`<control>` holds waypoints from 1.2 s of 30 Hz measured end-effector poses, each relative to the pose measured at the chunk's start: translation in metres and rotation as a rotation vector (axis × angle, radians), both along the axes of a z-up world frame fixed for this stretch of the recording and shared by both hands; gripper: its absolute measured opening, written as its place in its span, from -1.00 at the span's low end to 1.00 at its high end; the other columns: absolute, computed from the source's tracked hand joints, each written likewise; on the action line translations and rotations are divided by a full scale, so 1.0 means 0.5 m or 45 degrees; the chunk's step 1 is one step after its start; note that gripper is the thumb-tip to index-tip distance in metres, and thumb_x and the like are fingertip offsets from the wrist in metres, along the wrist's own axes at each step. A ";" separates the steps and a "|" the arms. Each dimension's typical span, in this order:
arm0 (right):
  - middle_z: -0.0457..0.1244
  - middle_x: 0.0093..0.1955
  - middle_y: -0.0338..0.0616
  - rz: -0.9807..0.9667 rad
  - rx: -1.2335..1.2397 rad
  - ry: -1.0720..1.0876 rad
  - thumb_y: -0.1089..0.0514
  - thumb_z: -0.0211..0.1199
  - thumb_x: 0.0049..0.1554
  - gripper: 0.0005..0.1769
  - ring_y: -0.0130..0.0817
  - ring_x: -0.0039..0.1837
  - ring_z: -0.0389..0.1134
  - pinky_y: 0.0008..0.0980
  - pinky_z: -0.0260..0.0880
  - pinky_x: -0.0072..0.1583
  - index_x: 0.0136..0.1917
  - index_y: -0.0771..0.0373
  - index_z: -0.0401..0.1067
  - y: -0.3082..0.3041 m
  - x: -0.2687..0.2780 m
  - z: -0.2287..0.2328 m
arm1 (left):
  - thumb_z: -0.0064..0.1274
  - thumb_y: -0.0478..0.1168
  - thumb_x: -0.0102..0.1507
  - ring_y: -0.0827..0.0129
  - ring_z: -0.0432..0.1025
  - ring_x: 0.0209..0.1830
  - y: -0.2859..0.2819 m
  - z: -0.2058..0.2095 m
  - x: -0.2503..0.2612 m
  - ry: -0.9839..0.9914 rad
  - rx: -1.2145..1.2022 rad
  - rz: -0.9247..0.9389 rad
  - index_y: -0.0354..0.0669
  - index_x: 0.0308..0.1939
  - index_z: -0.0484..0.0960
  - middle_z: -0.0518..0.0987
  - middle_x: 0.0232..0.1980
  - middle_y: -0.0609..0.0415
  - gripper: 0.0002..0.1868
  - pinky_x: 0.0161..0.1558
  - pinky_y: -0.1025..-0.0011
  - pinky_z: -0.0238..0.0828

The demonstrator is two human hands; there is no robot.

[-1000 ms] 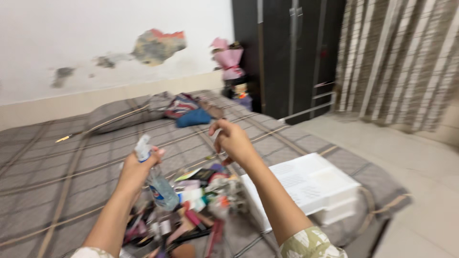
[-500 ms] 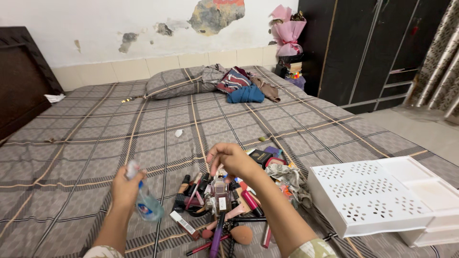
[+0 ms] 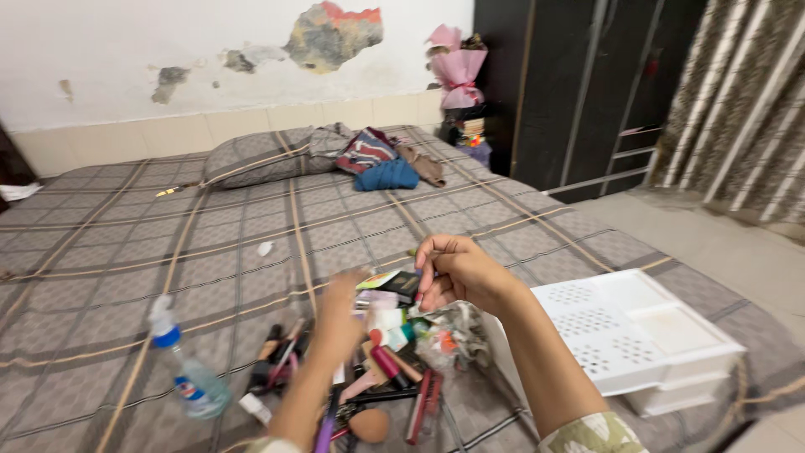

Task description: The person wipes different parts of a white plastic desk organizer using a cloth, then handles a tube and several small containers while cleaning the items on a bed.

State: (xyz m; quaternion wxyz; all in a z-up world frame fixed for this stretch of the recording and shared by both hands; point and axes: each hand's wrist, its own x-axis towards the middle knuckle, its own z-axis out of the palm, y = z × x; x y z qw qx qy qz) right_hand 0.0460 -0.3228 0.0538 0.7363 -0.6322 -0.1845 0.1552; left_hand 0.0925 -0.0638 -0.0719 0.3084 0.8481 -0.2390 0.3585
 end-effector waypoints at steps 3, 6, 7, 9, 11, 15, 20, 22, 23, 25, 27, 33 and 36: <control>0.38 -0.29 -0.07 -0.092 -0.084 -0.027 0.39 -0.09 0.17 -0.79 -0.23 -0.31 0.49 -0.26 0.60 -0.19 -0.02 0.29 0.36 -0.084 -0.044 0.027 | 0.33 -0.20 0.08 -0.07 0.22 0.41 -0.177 -0.073 -0.004 0.729 0.328 -0.188 0.11 0.50 0.16 0.14 0.55 -0.08 -0.04 0.34 0.15 0.26; 0.37 -0.29 -0.09 -0.239 -0.100 -0.027 0.39 -0.12 0.14 -0.74 -0.23 -0.28 0.50 -0.27 0.62 -0.15 -0.02 0.28 0.38 -0.199 -0.094 0.043 | 0.36 0.06 0.16 -0.25 0.02 0.49 -0.286 -0.089 -0.013 0.763 0.607 -0.071 0.15 0.56 0.03 0.00 0.61 -0.04 0.03 0.42 0.03 0.12; 0.37 -0.30 -0.10 -0.295 -0.099 -0.023 0.40 -0.14 0.12 -0.71 -0.23 -0.27 0.51 -0.27 0.63 -0.14 -0.02 0.28 0.38 -0.237 -0.114 0.046 | 0.33 0.09 0.17 -0.13 0.07 0.51 -0.314 -0.083 -0.009 0.842 0.638 0.005 0.17 0.57 -0.01 0.03 0.62 0.02 0.05 0.41 0.00 0.15; 0.37 -0.27 -0.08 -0.429 -0.122 -0.023 0.41 -0.14 0.12 -0.70 -0.22 -0.23 0.51 -0.27 0.64 -0.12 0.00 0.28 0.38 -0.307 -0.152 0.033 | 0.27 0.15 0.17 0.11 0.16 0.54 -0.347 -0.079 0.017 0.995 0.702 0.147 0.20 0.60 -0.09 0.11 0.62 0.15 0.08 0.38 -0.08 0.22; 0.37 -0.24 -0.06 -0.539 -0.118 0.004 0.44 -0.15 0.12 -0.67 -0.20 -0.17 0.51 -0.25 0.65 -0.11 0.04 0.28 0.37 -0.366 -0.189 0.026 | 0.29 0.13 0.14 0.11 0.28 0.48 -0.357 -0.072 0.034 1.022 0.782 0.180 0.29 0.62 0.02 0.28 0.55 0.14 0.06 0.40 -0.08 0.23; 0.38 -0.19 -0.02 -0.613 -0.008 0.046 0.45 -0.16 0.16 -0.64 -0.12 0.00 0.53 -0.23 0.64 -0.07 0.14 0.28 0.35 -0.449 -0.227 -0.004 | 0.23 0.11 0.22 0.19 0.21 0.53 -0.381 -0.018 0.037 1.034 0.787 0.435 0.21 0.23 0.61 0.47 0.39 0.13 -0.50 0.40 -0.14 0.16; 0.31 -0.17 0.01 -0.583 0.244 0.035 0.40 -0.11 0.22 -0.67 0.03 0.17 0.51 -0.11 0.68 0.00 0.21 0.29 0.32 -0.521 -0.230 -0.069 | 0.27 -0.20 0.12 -0.14 0.36 0.14 -0.462 0.112 -0.030 0.046 -0.104 0.100 -0.29 0.09 0.51 0.50 0.12 -0.16 -0.50 0.16 0.00 0.32; 0.33 -0.05 0.04 -0.593 0.351 0.066 0.33 -0.09 0.27 -0.71 0.09 0.24 0.49 -0.02 0.66 0.03 0.23 0.28 0.30 -0.543 -0.230 -0.091 | 0.24 -0.34 0.06 -0.05 0.44 0.06 -0.534 0.146 -0.042 0.085 -0.266 -0.302 -0.27 0.02 0.47 0.45 0.10 -0.18 -0.53 0.07 0.13 0.40; 0.33 0.04 0.04 -0.568 0.364 0.079 0.34 -0.08 0.26 -0.67 0.07 0.29 0.45 0.05 0.64 0.05 0.27 0.24 0.29 -0.557 -0.235 -0.095 | 0.21 -0.39 0.04 0.00 0.46 0.05 -0.588 0.147 -0.057 0.171 -0.263 -0.456 -0.23 0.00 0.51 0.46 0.10 -0.16 -0.56 0.04 0.17 0.46; 0.32 0.22 0.04 -0.524 0.387 0.103 0.36 -0.05 0.23 -0.58 0.03 0.37 0.36 0.18 0.60 0.09 0.34 0.16 0.27 -0.588 -0.247 -0.106 | 0.18 -0.44 0.01 -0.01 0.47 0.04 -0.696 0.119 -0.082 0.130 -0.142 -0.691 -0.20 -0.04 0.55 0.51 0.05 -0.14 -0.58 0.06 0.16 0.46; 0.30 0.32 -0.02 -0.534 0.354 0.136 0.34 -0.02 0.19 -0.47 0.01 0.42 0.30 0.25 0.57 0.12 0.42 0.08 0.23 -0.621 -0.270 -0.117 | 0.13 -0.45 0.05 -0.04 0.46 0.07 -0.785 0.070 -0.109 0.135 0.092 -0.738 -0.16 -0.03 0.59 0.58 0.00 -0.11 -0.60 0.10 0.08 0.40; 0.24 0.41 -0.02 -0.605 0.248 0.297 0.21 0.06 0.20 -0.37 -0.04 0.46 0.23 0.35 0.54 0.11 0.54 0.01 0.15 -0.722 -0.337 -0.164 | 0.00 -0.38 0.19 -0.09 0.44 0.10 -0.894 -0.001 -0.114 0.353 0.248 -0.481 -0.14 0.20 0.45 0.59 0.05 -0.11 -0.53 0.12 0.05 0.38; 0.22 0.42 0.02 -0.627 0.165 0.397 0.20 0.04 0.23 -0.37 -0.06 0.49 0.23 0.35 0.55 0.09 0.56 0.00 0.12 -0.738 -0.345 -0.199 | 0.13 -0.20 0.21 -0.05 0.41 0.14 -0.863 0.011 -0.126 0.320 0.353 -0.670 -0.15 0.14 0.48 0.55 0.11 -0.11 -0.58 0.15 0.08 0.35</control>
